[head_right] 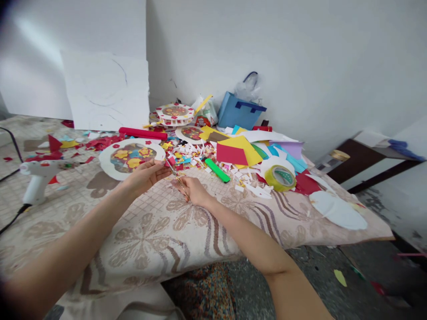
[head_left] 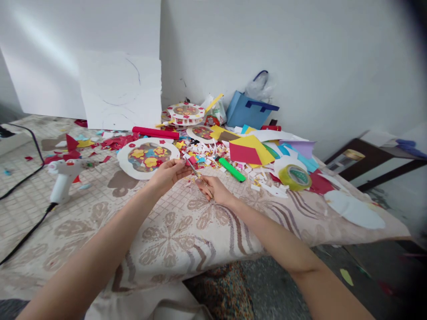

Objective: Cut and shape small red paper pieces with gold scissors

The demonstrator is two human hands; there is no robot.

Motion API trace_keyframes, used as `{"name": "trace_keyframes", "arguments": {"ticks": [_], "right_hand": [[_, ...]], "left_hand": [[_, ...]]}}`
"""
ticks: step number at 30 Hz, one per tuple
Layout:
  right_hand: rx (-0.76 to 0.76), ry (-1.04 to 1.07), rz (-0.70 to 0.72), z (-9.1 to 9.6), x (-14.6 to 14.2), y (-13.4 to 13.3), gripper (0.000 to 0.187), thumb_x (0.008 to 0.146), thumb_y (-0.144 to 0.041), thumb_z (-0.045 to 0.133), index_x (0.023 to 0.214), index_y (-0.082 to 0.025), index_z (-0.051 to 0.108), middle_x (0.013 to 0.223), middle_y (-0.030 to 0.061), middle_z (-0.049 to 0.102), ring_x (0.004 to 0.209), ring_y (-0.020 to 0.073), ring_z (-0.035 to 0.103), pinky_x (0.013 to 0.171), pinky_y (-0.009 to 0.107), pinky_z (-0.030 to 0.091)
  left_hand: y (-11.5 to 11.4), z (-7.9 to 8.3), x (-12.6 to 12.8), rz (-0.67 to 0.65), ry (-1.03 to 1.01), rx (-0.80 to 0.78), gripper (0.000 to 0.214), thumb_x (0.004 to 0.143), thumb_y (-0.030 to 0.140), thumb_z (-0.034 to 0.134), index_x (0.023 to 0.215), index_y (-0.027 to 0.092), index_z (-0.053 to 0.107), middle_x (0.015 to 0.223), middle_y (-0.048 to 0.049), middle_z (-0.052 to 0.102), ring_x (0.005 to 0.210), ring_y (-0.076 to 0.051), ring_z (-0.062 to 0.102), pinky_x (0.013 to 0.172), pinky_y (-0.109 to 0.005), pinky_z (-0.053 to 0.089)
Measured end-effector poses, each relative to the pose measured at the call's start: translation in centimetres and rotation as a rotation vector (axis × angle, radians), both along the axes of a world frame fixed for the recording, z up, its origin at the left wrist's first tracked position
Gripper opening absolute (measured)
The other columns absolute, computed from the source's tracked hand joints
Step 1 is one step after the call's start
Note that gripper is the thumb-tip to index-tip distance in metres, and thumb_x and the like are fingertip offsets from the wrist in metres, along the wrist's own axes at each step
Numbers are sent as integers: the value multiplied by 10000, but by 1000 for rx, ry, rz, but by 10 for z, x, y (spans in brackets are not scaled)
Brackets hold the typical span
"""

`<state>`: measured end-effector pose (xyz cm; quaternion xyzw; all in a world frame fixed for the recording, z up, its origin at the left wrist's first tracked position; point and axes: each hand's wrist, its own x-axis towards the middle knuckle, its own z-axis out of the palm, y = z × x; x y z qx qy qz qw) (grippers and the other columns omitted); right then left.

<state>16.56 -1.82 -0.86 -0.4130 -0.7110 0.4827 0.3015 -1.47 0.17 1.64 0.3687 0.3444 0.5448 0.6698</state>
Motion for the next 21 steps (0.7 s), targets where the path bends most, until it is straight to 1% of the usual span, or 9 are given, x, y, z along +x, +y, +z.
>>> {"name": "trace_keyframes", "arguments": {"ticks": [4,7,8,11,13,15,18,20,21], "right_hand": [[46,-151,-75,3,7,11,434,842,-584,430,649,-195,439,505,-38,419,384,95,402,401,219,306],[340,-511,-217,9,23,22,397,818,-497,529,580,-187,460,559,11,492,526,142,490,493,241,328],[411,-599,-261,11,29,26,343,817,-461,546,616,-187,501,607,29,534,584,161,517,531,253,342],[504,-748,-348,14,43,31,206,801,-373,594,742,-176,592,747,90,604,744,218,566,635,288,394],[594,-686,-400,16,43,30,167,814,-321,582,832,-159,615,904,127,608,882,241,567,737,314,418],[620,-484,-373,18,36,26,185,844,-318,542,889,-153,614,983,120,598,919,218,566,796,318,427],[360,-125,-103,19,18,18,256,860,-388,508,948,-162,592,850,54,640,757,161,598,691,276,459],[246,-4,-47,17,10,13,239,825,-370,553,936,-161,586,801,37,646,690,149,602,621,260,455],[242,26,-72,16,7,12,210,810,-350,566,897,-160,588,791,33,644,657,141,596,606,258,450]], "left_hand": [[1,-2,-1,33,57,-8,160,743,182,685,652,128,564,750,-77,709,763,-156,688,823,-304,525],[3,-5,-2,82,154,-21,153,733,179,692,645,129,576,694,-60,697,713,-138,677,760,-270,530],[3,-6,-2,93,189,-20,147,725,180,699,645,130,586,662,-49,688,675,-129,668,728,-256,529],[4,-8,-2,85,277,19,143,691,216,733,652,133,623,640,-46,686,609,-120,643,651,-236,517],[3,-8,-1,68,323,53,161,667,251,753,639,135,645,634,-54,688,597,-125,635,627,-236,509],[1,-9,1,37,358,83,172,658,277,758,627,139,660,620,-58,688,587,-128,628,617,-238,502],[-1,-13,7,-23,388,151,180,668,304,746,636,144,669,599,-51,684,558,-127,616,591,-236,487],[-1,-18,12,-32,417,213,181,671,313,739,641,150,667,573,-38,671,531,-124,601,561,-231,473],[-1,-20,14,-33,442,243,178,675,314,733,646,152,668,564,-34,664,522,-124,594,549,-231,467]]}}
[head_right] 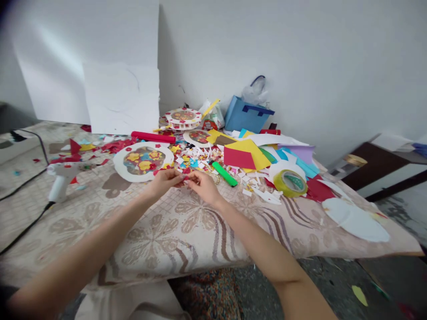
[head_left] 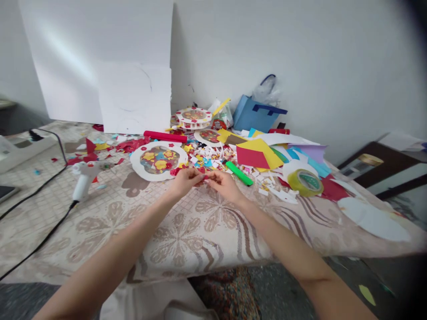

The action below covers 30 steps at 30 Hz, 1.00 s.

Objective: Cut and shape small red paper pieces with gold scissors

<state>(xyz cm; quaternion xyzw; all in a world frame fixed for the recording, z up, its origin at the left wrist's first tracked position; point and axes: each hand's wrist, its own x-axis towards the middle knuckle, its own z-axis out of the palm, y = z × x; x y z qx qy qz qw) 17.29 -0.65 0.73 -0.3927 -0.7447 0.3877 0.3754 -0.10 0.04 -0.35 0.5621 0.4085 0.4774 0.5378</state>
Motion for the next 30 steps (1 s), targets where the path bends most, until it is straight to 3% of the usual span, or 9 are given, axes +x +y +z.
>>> {"name": "trace_keyframes", "arguments": {"ticks": [4,8,10,13,16,20,22,25,30], "right_hand": [[19,11,-67,-2,2,-2,176,795,-332,570,797,-156,586,663,5,598,573,128,560,564,252,421],[7,5,-134,-5,7,-1,203,812,-363,550,740,-175,531,594,-24,526,518,110,495,505,235,373],[-3,16,-146,-8,8,-1,204,816,-364,546,728,-184,509,572,-35,493,492,101,456,488,232,362],[-24,76,-166,-11,8,-1,203,809,-358,563,711,-195,492,553,-41,472,470,95,428,468,228,351],[-83,122,-167,-13,6,-3,238,806,-398,578,707,-195,502,546,-32,482,469,99,435,455,230,357],[-111,126,-152,-12,2,-6,239,805,-407,598,724,-192,530,562,-24,495,499,101,448,458,222,360],[-119,129,-152,-12,1,-7,237,806,-403,603,722,-192,533,561,-25,497,503,98,445,459,216,356],[-126,144,-164,-12,0,-6,242,804,-407,608,723,-191,534,552,-29,491,499,94,435,459,211,353],[-121,159,-194,-15,3,-3,259,794,-427,617,733,-187,540,554,-28,492,497,93,434,453,209,350]], "left_hand": [[-17,3,-2,14,109,54,128,728,280,676,765,158,682,670,-62,695,603,-161,634,561,-251,479],[-69,27,-36,104,368,254,212,761,246,635,963,199,679,876,-85,720,732,-179,652,636,-254,480],[-103,42,-68,166,543,322,143,792,271,597,876,222,701,826,-64,720,698,-167,636,638,-243,464],[-146,58,-136,452,781,293,119,777,306,611,821,243,701,795,-29,722,677,-162,621,609,-231,432],[-171,65,-220,763,1033,152,142,752,340,615,833,242,678,697,4,695,612,-166,587,602,-248,407],[-179,53,-323,1022,1364,-65,447,741,443,544,1097,172,562,958,-71,690,844,-265,620,732,-356,445],[-176,39,-362,1001,1458,-117,652,717,523,488,1204,89,473,1072,-130,649,1019,-325,587,814,-419,434],[-166,18,-400,889,1486,-66,832,636,655,412,1199,45,460,1020,-131,641,1058,-370,574,820,-464,432],[-152,0,-432,835,1619,-50,842,631,678,344,1199,70,475,986,-107,634,1014,-356,593,782,-472,465]]}}
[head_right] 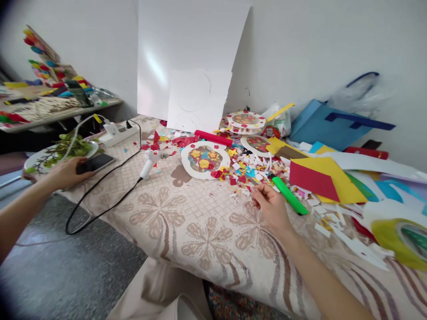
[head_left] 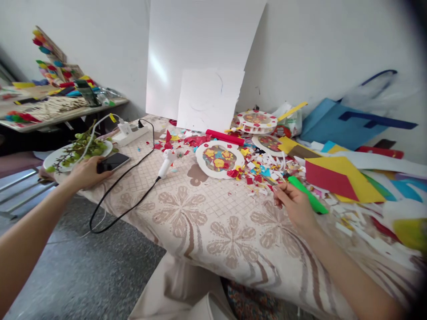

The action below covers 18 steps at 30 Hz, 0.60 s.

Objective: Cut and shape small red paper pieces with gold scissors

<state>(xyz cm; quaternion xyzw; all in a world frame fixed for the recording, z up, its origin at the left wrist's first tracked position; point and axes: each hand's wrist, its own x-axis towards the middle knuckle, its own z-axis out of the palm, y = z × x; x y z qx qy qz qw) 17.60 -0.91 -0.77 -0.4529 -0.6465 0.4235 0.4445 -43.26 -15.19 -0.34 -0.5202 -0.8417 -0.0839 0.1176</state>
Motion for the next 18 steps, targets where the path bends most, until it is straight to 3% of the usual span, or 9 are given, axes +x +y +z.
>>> {"name": "trace_keyframes", "arguments": {"ticks": [4,12,18], "right_hand": [[1,-3,6,-1,1,2,269,789,-433,624,725,-186,539,550,-31,492,493,88,432,460,208,353],[-8,25,0,0,-1,0,273,780,-427,637,708,-182,542,549,-32,490,491,80,434,448,198,351],[-16,56,-3,-5,1,4,263,770,-420,649,720,-184,544,547,-35,489,477,81,442,431,199,350]], "left_hand": [[-1,-3,-9,-3,34,5,809,648,700,357,1188,112,488,990,-76,635,1012,-330,592,800,-462,478],[-2,-3,-7,11,-4,27,827,661,718,347,1182,96,507,1018,-104,610,1050,-376,558,817,-515,461],[3,0,5,74,-46,55,785,596,672,477,1122,92,530,1036,-105,627,1081,-374,547,846,-531,429]]}}
